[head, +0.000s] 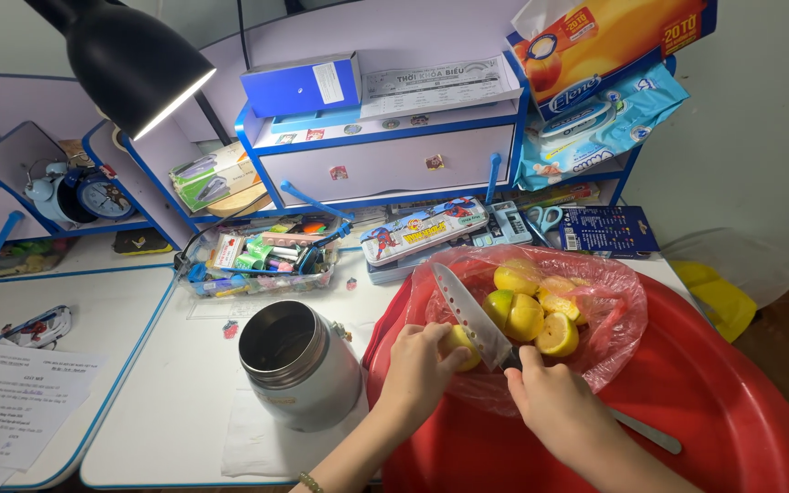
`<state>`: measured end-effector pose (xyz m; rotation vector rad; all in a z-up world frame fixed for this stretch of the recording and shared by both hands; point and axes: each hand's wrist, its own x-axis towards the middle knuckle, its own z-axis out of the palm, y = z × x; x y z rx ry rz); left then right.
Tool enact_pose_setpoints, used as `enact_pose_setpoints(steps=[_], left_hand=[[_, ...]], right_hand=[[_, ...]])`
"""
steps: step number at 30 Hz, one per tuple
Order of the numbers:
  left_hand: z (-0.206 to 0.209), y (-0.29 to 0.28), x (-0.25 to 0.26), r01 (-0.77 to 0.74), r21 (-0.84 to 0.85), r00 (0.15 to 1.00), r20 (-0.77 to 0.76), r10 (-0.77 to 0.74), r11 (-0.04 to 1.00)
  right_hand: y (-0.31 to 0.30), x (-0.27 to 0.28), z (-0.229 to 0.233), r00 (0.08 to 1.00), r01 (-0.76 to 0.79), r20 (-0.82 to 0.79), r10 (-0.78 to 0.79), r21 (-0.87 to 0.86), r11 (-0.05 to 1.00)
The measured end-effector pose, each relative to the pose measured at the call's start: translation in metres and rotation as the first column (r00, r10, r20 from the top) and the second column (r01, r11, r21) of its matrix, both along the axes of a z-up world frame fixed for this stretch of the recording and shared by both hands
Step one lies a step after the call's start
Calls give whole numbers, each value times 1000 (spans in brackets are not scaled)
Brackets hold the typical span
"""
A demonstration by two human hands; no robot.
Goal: The person cuts passion fruits in half and scoops the pulp into a thermos using a spoon. The person handles the fruit and tools on a cluttered desk.
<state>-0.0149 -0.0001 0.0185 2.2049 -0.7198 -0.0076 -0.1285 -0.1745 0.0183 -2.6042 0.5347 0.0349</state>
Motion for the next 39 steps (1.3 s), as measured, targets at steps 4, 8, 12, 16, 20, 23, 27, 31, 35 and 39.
enact_pose_setpoints(steps=[4, 8, 12, 16, 20, 23, 27, 31, 35, 39], left_hand=[[-9, -2, 4, -15, -18, 1000, -4, 15, 1000], [-15, -6, 4, -30, -62, 998, 57, 33, 998], [-13, 2, -6, -161, -27, 976, -150, 155, 987], [-17, -1, -4, -146, -106, 989, -20, 145, 984], [-16, -1, -6, -81, -84, 995, 52, 85, 993], [-9, -3, -8, -60, -57, 996, 56, 63, 997], [-1, -5, -3, -34, 19, 998, 51, 33, 999], [1, -6, -3, -29, 17, 999, 30, 29, 999], [1, -9, -11, -9, -50, 993, 113, 15, 999], [3, -8, -18, 24, -48, 994, 108, -18, 999]], right_hand=[[-4, -15, 1, 997, -52, -57, 49, -63, 997], [-12, -12, -7, 989, -119, 79, 127, -102, 988], [2, 5, -4, 992, -89, -102, 80, -92, 992], [20, 9, 1, 995, -68, -80, 55, -171, 983], [22, 8, 9, 997, -62, -55, 53, -170, 984], [22, 10, 9, 993, -41, -112, 21, -179, 983], [13, -4, -11, 996, -73, -67, 61, -186, 980], [-6, -32, -31, 987, -69, -152, 46, -150, 986], [-11, -25, -39, 995, -99, -16, 98, -200, 975], [-2, 0, -36, 996, -78, -48, 70, -195, 978]])
